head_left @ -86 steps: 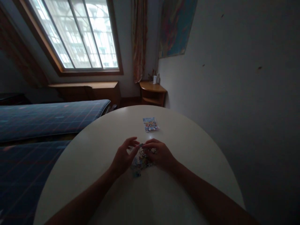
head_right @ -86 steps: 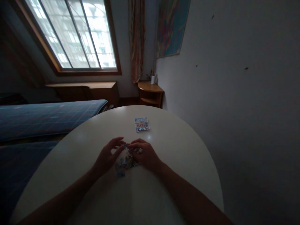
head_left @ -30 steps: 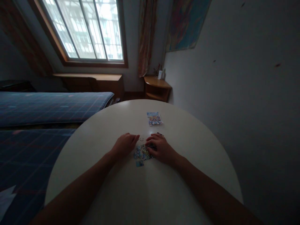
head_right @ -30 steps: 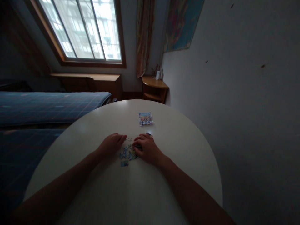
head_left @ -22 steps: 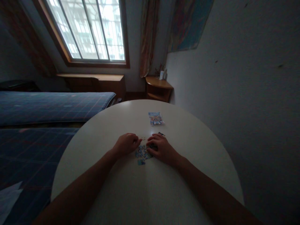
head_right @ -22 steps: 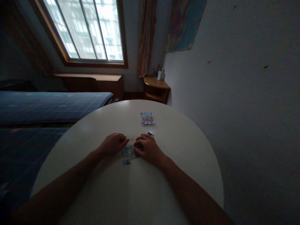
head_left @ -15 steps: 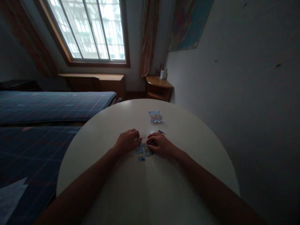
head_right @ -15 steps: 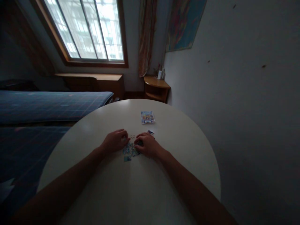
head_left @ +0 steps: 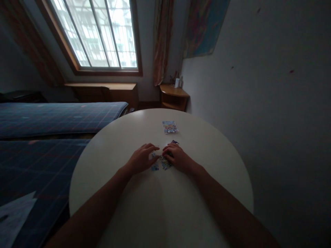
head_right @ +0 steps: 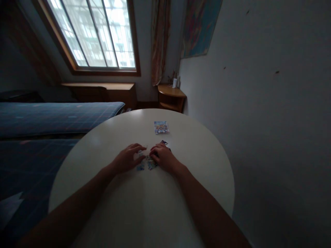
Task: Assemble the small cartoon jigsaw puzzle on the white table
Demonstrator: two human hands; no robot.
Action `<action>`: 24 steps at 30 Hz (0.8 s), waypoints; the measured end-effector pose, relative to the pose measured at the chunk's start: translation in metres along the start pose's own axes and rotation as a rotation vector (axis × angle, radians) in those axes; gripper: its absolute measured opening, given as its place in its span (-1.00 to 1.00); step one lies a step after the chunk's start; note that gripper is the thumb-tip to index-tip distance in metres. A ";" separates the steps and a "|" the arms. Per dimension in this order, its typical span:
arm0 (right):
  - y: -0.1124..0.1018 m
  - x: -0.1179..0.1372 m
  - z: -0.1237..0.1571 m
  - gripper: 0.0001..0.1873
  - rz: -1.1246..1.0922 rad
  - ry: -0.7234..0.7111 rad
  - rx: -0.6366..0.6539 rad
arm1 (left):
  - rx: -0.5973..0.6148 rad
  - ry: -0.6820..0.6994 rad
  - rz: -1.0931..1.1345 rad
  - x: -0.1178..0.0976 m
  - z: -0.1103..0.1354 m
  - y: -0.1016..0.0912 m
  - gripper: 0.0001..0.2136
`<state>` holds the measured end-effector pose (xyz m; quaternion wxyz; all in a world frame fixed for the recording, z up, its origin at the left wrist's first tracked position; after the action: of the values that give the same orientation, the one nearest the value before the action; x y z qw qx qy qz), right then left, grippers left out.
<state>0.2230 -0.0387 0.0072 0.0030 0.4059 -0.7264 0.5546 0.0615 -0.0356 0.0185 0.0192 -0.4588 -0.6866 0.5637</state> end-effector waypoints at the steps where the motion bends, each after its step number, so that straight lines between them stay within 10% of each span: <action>1: 0.000 0.001 0.000 -0.90 0.005 -0.005 0.005 | 0.010 0.025 0.026 -0.002 0.001 0.001 -0.72; 24: -0.005 -0.002 -0.002 -0.74 -0.458 0.287 -0.148 | -0.133 -0.208 0.332 0.010 -0.003 0.003 -0.86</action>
<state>0.2258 -0.0363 0.0109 0.2604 0.4755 -0.6464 0.5369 0.0596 -0.0273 0.0121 -0.1750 -0.5052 -0.6357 0.5568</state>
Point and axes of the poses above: each hand's wrist, its own z-axis away from the middle knuckle, its own y-axis out of the palm, x = y × z, the point moved 6 cm from there along -z, towards the middle knuckle, and after that the axes turned 6 degrees about z, right-handed, at the moved point
